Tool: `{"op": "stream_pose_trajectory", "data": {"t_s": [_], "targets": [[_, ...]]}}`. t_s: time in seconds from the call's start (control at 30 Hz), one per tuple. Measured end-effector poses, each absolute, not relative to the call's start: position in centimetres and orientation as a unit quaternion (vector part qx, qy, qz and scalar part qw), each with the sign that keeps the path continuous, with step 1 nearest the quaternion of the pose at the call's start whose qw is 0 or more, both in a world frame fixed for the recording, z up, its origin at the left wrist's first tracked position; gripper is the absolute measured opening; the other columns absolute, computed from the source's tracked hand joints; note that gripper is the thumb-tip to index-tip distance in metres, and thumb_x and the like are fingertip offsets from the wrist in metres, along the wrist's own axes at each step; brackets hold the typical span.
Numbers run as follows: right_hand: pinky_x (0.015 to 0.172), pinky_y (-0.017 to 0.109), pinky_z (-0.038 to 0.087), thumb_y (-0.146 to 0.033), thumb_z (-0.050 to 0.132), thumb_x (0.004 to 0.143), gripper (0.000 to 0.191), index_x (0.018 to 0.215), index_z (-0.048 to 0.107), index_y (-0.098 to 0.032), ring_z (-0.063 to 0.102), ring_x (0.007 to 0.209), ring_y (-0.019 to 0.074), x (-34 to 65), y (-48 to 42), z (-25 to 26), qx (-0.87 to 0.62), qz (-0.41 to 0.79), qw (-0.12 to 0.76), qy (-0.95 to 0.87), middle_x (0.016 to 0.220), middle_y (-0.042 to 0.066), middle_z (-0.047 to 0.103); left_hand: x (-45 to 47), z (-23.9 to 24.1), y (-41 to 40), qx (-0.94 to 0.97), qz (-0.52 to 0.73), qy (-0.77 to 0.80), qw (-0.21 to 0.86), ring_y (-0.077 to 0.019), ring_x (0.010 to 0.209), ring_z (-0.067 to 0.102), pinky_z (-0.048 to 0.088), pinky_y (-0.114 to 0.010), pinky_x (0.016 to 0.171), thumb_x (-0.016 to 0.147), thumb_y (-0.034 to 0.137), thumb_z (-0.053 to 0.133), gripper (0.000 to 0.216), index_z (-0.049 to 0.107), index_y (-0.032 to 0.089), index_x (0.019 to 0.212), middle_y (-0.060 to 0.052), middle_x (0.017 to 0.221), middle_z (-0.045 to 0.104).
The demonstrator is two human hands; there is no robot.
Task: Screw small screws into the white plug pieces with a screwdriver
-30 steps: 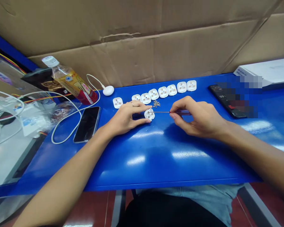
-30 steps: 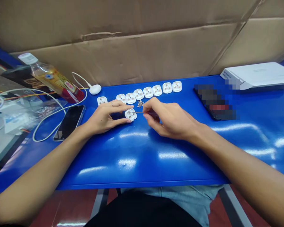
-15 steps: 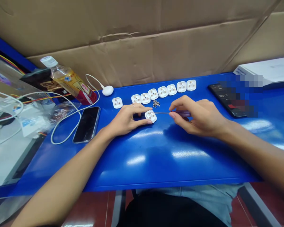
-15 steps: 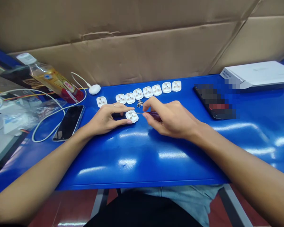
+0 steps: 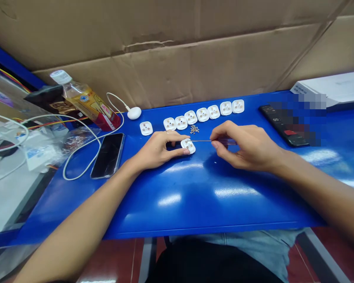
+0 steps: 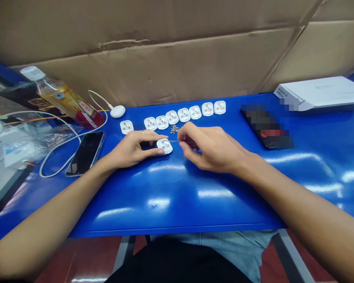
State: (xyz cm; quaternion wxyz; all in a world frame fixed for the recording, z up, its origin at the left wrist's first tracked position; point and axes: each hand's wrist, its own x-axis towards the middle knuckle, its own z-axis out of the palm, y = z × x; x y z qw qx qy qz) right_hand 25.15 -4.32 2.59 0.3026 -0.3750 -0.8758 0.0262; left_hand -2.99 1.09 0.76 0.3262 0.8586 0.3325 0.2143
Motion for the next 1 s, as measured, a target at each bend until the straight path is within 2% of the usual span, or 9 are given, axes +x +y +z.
{"op": "stream_pose_trajectory", "data": {"t_s": [0.2,0.37,0.5,0.77,1.0], "targets": [[0.064,0.027,0.049,-0.02,0.061,0.094,0.012,0.106,0.061,-0.02,0.071,0.072,0.017,25.24,-4.22,2.65,-0.349,0.021,0.297,-0.888,0.088,0.001,0.074,-3.03,1.33,1.1,0.854,0.185,0.331,0.355,-0.0216,0.099,0.074,0.053,-0.029,0.087,0.098,0.05,0.074,0.04,0.081,0.023,0.127,-0.005,0.119,0.081],[0.065,0.028,0.048,-0.016,0.061,0.09,0.015,0.103,0.061,-0.023,0.067,0.072,0.0173,25.38,-4.14,2.73,-0.339,0.04,0.271,-0.9,0.087,0.001,0.071,-3.29,1.43,1.23,0.856,0.179,0.322,0.362,-0.0239,0.109,0.074,0.054,-0.03,0.094,0.099,0.049,0.073,0.042,0.078,0.024,0.132,-0.005,0.128,0.079],[0.065,0.027,0.048,-0.015,0.061,0.089,0.014,0.102,0.061,-0.021,0.066,0.07,0.0155,25.44,-4.12,2.78,-0.329,0.028,0.293,-0.897,0.086,0.0,0.07,-3.42,1.4,1.27,0.848,0.178,0.333,0.371,-0.0253,0.113,0.073,0.054,-0.033,0.099,0.096,0.051,0.075,0.047,0.077,0.023,0.134,-0.006,0.131,0.078],[0.065,0.027,0.05,-0.015,0.061,0.09,0.015,0.102,0.061,-0.023,0.067,0.07,0.0155,25.51,-4.26,2.78,-0.337,0.018,0.305,-0.89,0.086,-0.001,0.072,-3.3,1.58,1.09,0.848,0.187,0.344,0.358,-0.0203,0.092,0.07,0.055,-0.031,0.085,0.093,0.051,0.079,0.05,0.077,0.022,0.133,-0.006,0.119,0.081],[0.066,0.027,0.053,-0.014,0.061,0.09,0.014,0.101,0.062,-0.023,0.069,0.071,0.0152,25.37,-4.29,2.81,-0.329,-0.013,0.326,-0.886,0.086,-0.001,0.073,-3.15,1.08,1.18,0.861,0.226,0.332,0.313,-0.0185,0.087,0.066,0.053,-0.032,0.085,0.089,0.045,0.084,0.052,0.075,0.022,0.135,-0.006,0.115,0.079]]}}
